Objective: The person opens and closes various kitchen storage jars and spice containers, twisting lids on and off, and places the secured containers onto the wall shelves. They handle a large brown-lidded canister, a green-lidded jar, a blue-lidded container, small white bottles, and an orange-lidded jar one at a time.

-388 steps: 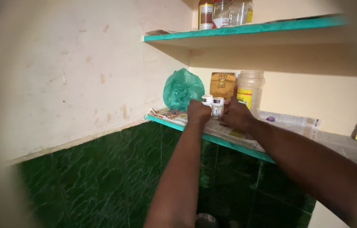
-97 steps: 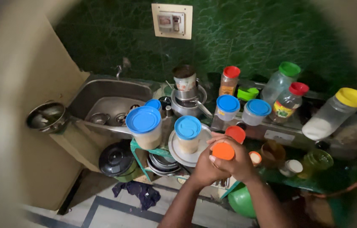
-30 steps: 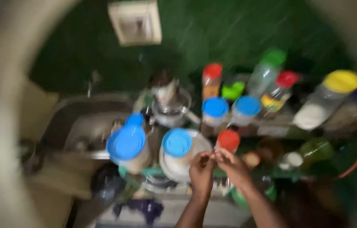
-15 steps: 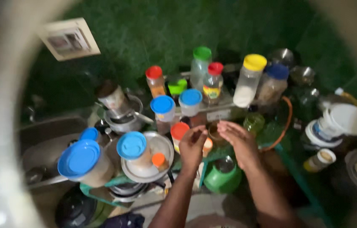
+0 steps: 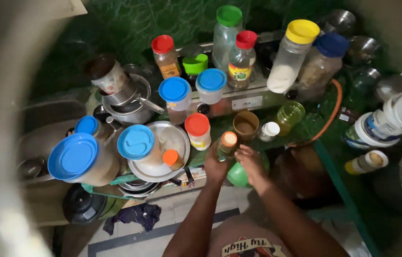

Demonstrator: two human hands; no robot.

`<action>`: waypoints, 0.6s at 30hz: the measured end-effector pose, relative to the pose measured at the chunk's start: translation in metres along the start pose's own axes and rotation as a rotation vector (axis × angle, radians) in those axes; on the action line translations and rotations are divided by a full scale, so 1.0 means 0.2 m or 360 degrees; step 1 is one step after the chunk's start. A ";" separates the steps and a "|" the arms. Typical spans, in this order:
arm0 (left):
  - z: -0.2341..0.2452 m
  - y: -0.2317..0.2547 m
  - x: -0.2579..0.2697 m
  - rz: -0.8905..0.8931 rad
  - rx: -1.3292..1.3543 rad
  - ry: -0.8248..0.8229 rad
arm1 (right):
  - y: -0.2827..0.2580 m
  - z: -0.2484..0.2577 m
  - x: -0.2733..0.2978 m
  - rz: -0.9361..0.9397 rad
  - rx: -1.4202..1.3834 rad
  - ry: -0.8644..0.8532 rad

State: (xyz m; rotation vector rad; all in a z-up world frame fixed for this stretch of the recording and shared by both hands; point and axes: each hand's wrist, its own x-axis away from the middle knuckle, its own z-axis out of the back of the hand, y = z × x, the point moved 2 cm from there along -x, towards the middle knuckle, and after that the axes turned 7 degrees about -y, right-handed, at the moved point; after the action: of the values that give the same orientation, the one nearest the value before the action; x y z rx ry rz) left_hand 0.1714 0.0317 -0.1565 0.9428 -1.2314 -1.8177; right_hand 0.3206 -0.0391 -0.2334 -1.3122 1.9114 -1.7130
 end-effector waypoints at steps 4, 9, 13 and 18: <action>-0.07 -0.15 -0.01 -0.0021 -0.0049 -0.0098 | 0.05 -0.07 -0.01 0.0119 0.0154 -0.0006; -0.15 -0.21 -0.04 -0.0018 0.0108 -0.0035 | 0.02 -0.07 -0.04 0.0087 0.0184 0.0040; -0.16 -0.17 -0.06 -0.0077 -0.0178 -0.0029 | -0.03 -0.09 -0.03 0.0210 0.0069 -0.0159; -0.12 -0.12 -0.05 0.0016 -0.0269 -0.0074 | -0.08 -0.09 0.00 0.0080 0.0241 -0.0126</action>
State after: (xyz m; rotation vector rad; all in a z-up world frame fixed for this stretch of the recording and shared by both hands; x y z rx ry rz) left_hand 0.1927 0.0365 -0.1850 0.8029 -1.0886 -1.9119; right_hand 0.3147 -0.0259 -0.2141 -1.2458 1.7204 -1.7173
